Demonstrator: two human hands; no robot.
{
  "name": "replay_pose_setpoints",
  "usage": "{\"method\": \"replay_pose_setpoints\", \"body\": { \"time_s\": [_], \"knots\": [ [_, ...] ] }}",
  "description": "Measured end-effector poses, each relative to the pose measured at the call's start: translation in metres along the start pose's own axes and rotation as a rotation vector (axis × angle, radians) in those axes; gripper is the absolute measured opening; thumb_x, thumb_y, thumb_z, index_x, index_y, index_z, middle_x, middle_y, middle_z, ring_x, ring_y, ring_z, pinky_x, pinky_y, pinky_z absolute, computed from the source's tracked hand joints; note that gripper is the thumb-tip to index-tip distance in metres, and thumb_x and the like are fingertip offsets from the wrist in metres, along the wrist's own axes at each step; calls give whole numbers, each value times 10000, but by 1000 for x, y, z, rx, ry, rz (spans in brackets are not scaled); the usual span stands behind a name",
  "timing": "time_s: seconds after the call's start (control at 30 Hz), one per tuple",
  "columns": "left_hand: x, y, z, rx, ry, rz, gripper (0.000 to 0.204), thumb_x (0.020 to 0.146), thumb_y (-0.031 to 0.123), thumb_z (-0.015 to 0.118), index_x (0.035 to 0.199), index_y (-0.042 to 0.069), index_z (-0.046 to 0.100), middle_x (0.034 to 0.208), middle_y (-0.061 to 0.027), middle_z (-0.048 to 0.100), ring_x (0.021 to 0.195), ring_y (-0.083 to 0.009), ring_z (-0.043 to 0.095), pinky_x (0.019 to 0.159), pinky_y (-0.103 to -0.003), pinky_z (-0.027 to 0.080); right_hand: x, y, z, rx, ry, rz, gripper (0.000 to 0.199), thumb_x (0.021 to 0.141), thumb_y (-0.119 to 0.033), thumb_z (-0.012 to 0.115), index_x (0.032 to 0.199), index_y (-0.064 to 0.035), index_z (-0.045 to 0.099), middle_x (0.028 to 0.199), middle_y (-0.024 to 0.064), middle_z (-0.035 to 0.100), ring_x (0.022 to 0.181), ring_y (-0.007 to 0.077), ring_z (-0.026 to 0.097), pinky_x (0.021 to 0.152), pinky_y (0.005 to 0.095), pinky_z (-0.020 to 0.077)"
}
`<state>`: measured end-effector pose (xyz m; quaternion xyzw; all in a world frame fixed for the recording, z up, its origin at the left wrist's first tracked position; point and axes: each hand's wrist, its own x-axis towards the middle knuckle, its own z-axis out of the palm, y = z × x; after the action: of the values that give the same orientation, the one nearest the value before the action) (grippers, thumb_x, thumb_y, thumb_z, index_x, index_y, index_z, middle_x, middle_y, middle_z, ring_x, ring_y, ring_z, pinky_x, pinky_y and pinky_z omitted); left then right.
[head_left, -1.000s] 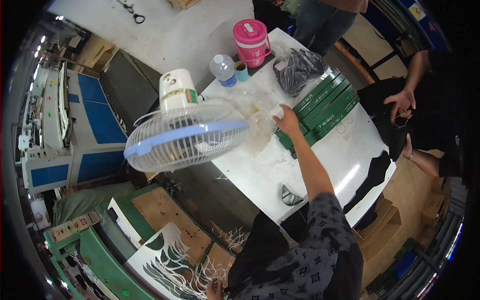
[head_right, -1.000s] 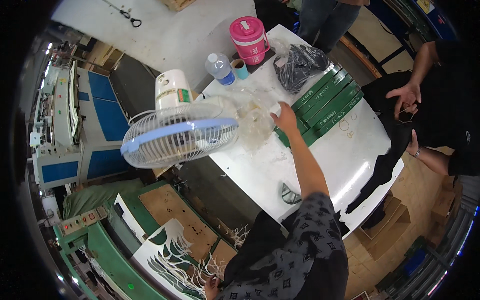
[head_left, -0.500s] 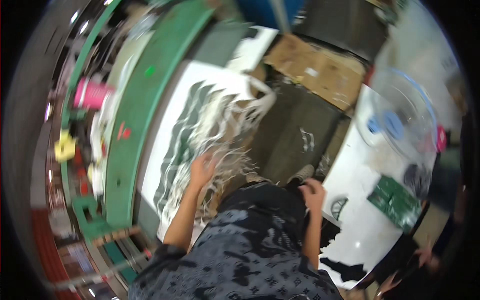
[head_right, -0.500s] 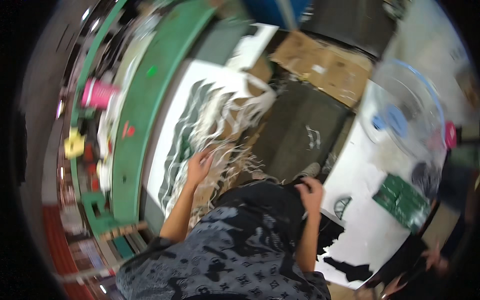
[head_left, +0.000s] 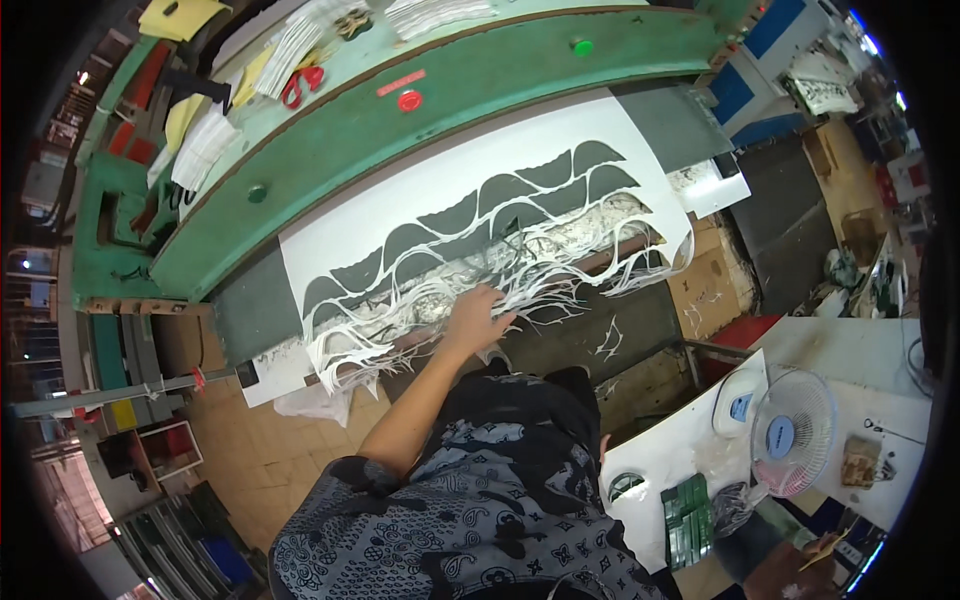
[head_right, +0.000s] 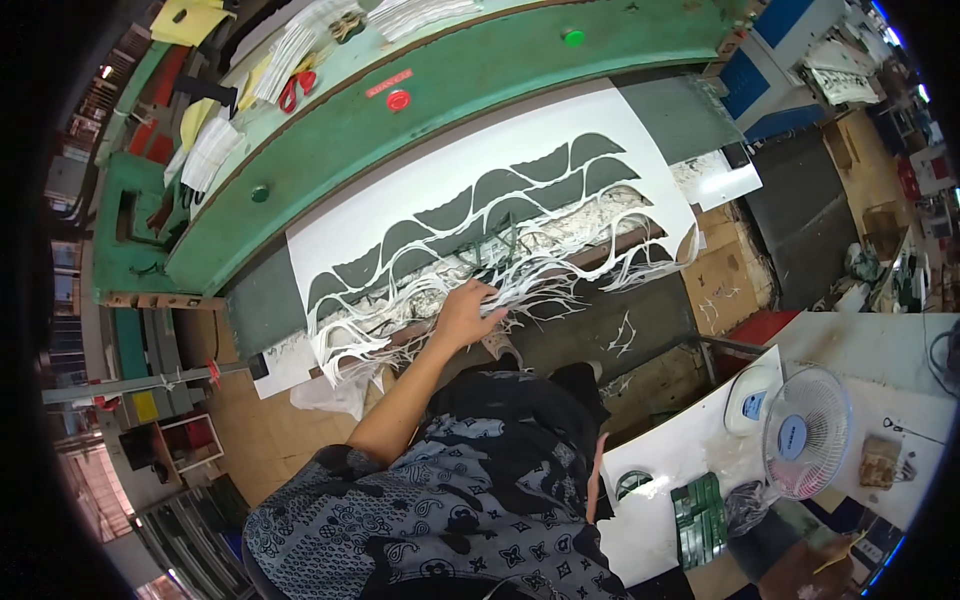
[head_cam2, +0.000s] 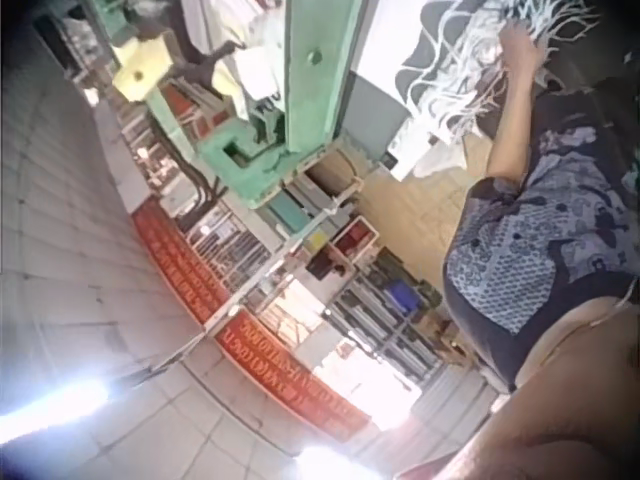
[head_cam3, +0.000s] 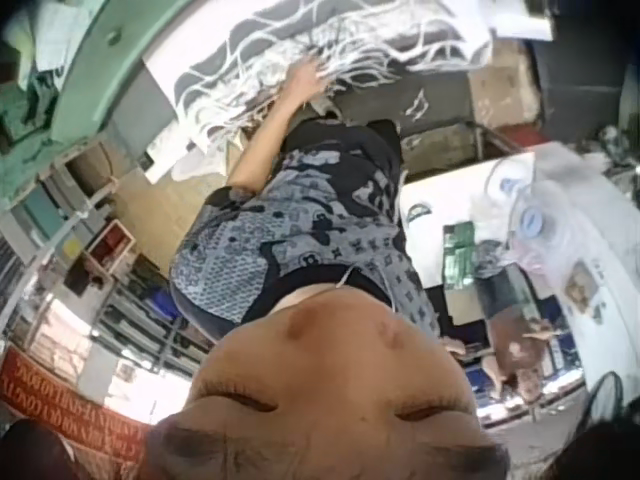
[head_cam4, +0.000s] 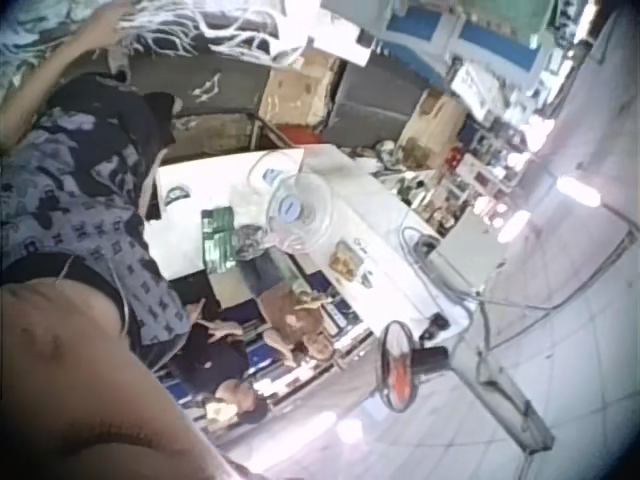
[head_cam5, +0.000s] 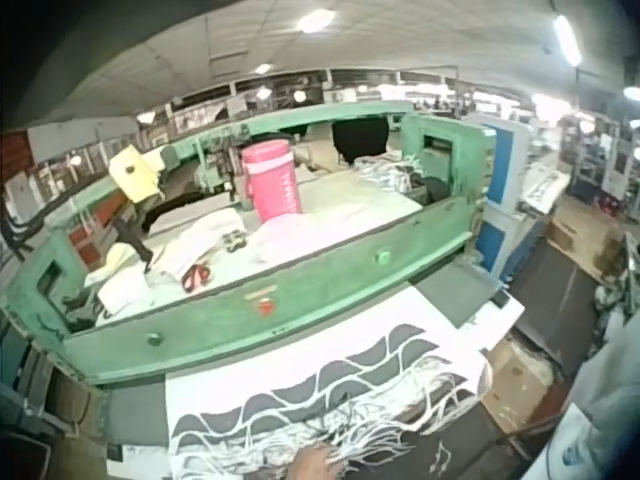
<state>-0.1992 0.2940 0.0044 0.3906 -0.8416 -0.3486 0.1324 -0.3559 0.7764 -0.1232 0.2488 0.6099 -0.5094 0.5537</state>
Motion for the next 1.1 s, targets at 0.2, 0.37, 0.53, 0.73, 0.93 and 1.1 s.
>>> {"method": "replay_pose_setpoints", "body": {
  "time_s": [0.2,0.37,0.53,0.73,0.93,1.1],
  "knots": [
    [72,4,-35,173,243,-50,618,766,350,874,1224,1,648,1108,-224,652,1081,-430,632,938,-503,515,-58,-214,122,203,-507,-544,810,1059,-663,411,1573,-37,427,1563,212,504,1398,312,522,1194,484,358],
    [94,-2,-48,242,-27,-185,682,675,395,900,1160,-34,683,1107,-254,653,1080,-440,632,932,-509,527,-21,-333,245,-238,-366,-915,592,1086,-468,539,1488,-34,510,1453,198,601,1283,269,609,1088,425,468],
    [66,-10,-121,-71,420,-422,877,650,506,901,1289,-23,620,1057,-243,700,1030,-420,698,887,-454,574,-5,-317,333,-771,-607,-946,413,1022,-124,690,1401,-12,572,1327,149,683,1163,193,662,1002,331,511],
    [0,-120,-220,-315,950,-985,964,779,591,824,1437,-29,489,1146,-282,727,973,-420,750,908,-447,590,-3,-256,386,-1185,-845,-773,469,961,-133,769,1373,4,591,1282,157,703,1075,187,699,934,323,557],
    [-50,-228,-250,-155,767,-1187,836,889,682,657,1159,-110,650,1046,-277,751,997,-383,754,929,-433,583,-18,-177,471,-1196,-936,-688,486,921,-130,801,1348,2,610,1226,158,726,896,137,720,782,298,572],
    [-95,-253,-264,12,586,-840,760,754,567,858,1263,25,702,1126,-235,737,1086,-422,706,976,-485,551,-57,-107,591,-1227,-897,-1034,496,876,-166,838,1307,-16,642,1158,123,763,891,166,732,783,313,566]
  ]
}}
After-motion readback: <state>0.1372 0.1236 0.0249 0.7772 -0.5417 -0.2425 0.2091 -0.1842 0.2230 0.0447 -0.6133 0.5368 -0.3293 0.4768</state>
